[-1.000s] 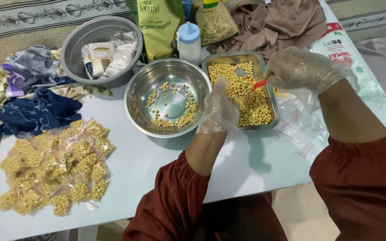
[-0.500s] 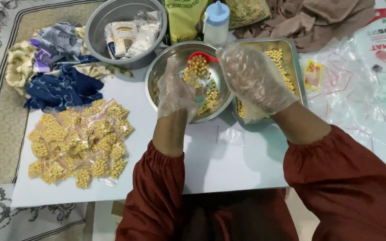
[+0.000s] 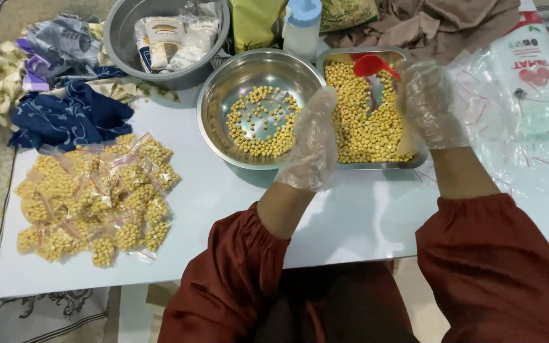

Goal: A person wearing plastic gloves is sorting through yellow beans in a metal bowl and organizing small plastic bags already filled with beans on a workspace.

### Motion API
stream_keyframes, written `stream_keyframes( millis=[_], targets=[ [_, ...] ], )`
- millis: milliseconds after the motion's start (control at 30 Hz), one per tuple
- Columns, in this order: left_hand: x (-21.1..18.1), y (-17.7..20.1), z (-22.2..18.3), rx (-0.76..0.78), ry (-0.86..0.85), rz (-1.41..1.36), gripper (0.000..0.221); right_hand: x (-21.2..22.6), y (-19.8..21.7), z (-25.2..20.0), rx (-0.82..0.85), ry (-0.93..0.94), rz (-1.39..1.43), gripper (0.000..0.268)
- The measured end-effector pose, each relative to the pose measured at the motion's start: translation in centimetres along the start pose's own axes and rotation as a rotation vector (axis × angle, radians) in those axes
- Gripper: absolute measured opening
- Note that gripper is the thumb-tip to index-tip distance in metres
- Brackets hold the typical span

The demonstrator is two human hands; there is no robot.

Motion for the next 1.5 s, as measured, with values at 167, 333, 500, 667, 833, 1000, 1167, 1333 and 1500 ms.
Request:
stream_keyframes(
  millis=[167,333,500,667,833,1000,1167,1333,1500],
  targets=[
    [-3.7,-4.6,-2.6,-0.222,0.403,-0.071,0.072,-0.1,3.1,0.5,0.525,-0.128,0.713,0.017],
    [6.2,-1.6,1.7,-0.020,0.002,0.218,0.037,-5.7,11.9,1.6,0.287,0.002,0.866,0.021],
    [5.0,-2.8,0.6,0.002,0.251,0.032,0.064,-9.0,11.7,-3.7,0.530,-0.215,1.221,0.018],
    [10.6,-2.0,2.9,-0.032,-0.021,0.103,0.045,-3.7,12.3,-2.7,-0.144,0.420,-0.068,0.005],
    [9.9,-1.7,2.7,-0.171,-0.226,0.167,0.032,-5.4,9.0,-0.3,-0.078,-0.088,0.883,0.013],
    [8.2,-5.4,2.5,-0.289,-0.215,1.247,0.033,-3.1,2.4,0.7,0.158,-0.026,0.023,0.013],
    [9.0,-4.5,2.4,-0.417,0.394,0.043,0.052,0.2,7.4,-0.3,0.074,0.191,-0.476,0.029],
    [1.5,-8.0,-1.5,-0.239,0.659,0.023,0.078,-2.3,5.3,0.4,0.549,-0.035,0.643,0.019],
    [5.0,-7.7,-0.4,-0.086,0.631,-0.328,0.073,-3.7,2.9,1.7,1.070,-0.162,1.022,0.041]
  ],
)
Point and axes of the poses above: each hand's wrist, its own z-axis towards the middle knuckle, its own y-axis out of the back of the hand, x = y × z, the point moved 8 cm from there along z, towards the middle knuckle, and after that the axes turned 9 degrees about y, right-handed, at the moved point
